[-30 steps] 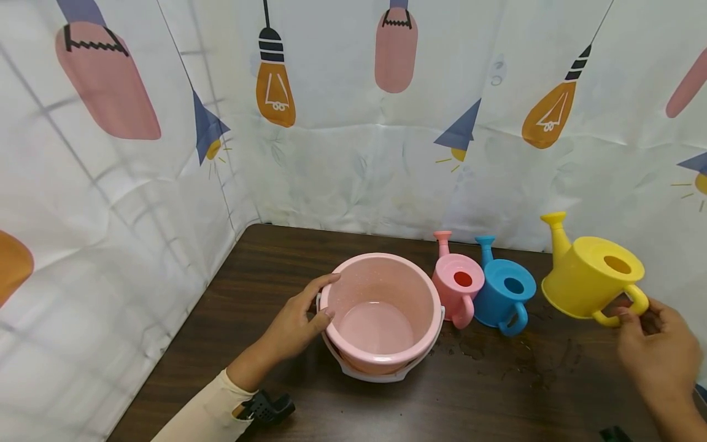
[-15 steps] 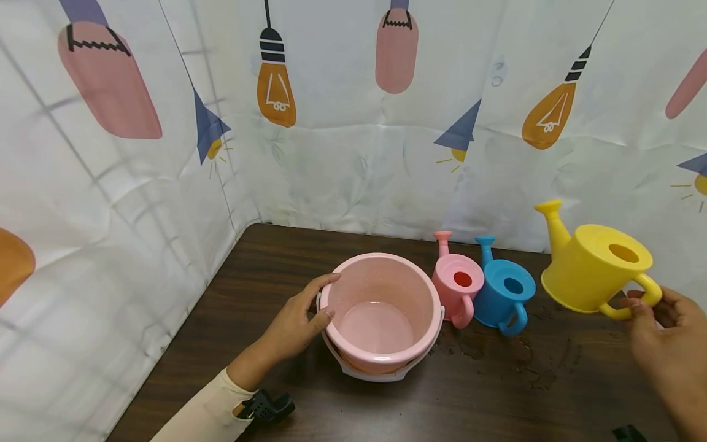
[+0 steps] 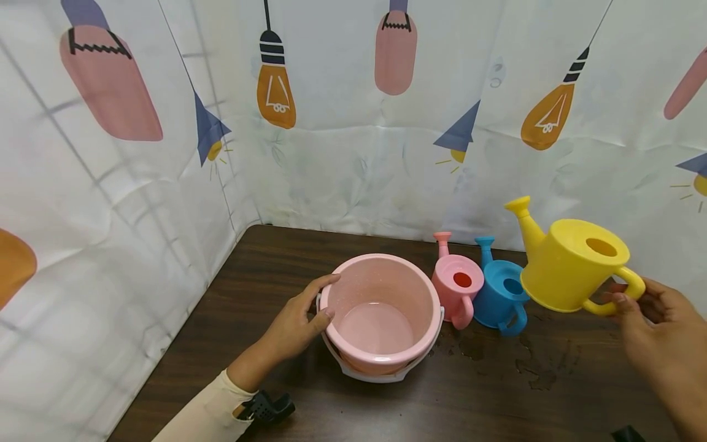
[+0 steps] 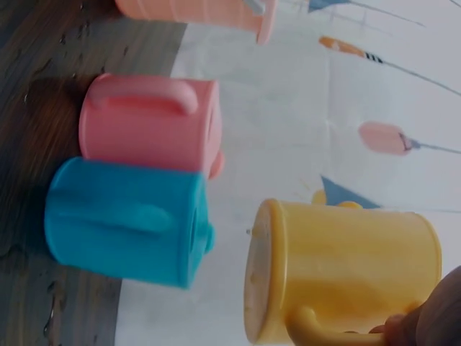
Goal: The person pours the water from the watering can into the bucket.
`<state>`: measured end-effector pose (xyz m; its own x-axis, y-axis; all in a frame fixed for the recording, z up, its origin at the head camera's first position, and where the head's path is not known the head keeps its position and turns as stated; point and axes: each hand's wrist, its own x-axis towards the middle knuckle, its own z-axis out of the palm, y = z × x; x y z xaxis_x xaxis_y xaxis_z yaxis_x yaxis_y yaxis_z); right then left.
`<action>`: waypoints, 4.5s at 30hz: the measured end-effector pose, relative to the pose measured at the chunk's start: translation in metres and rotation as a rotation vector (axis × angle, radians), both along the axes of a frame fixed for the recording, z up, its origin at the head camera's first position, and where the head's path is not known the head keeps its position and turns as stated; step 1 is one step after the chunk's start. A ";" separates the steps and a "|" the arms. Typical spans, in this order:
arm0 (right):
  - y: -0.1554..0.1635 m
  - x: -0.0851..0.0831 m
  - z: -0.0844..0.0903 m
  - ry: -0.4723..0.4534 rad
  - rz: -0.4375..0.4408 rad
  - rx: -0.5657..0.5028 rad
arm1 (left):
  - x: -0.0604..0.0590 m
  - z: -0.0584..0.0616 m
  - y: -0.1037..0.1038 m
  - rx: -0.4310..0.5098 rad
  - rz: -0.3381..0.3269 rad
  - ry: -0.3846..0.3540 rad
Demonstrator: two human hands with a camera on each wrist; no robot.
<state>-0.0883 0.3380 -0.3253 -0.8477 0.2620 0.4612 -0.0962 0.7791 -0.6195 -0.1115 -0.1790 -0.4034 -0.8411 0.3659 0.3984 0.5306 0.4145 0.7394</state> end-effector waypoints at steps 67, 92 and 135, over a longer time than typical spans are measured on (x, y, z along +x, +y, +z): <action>-0.072 0.017 0.031 0.057 0.380 0.157 | 0.000 0.000 0.001 -0.024 0.020 -0.012; -0.086 0.014 0.045 0.118 0.496 0.260 | 0.002 0.001 0.001 -0.014 0.015 -0.024; -0.103 -0.004 0.073 0.203 0.687 0.417 | 0.002 0.001 0.002 -0.015 0.023 -0.035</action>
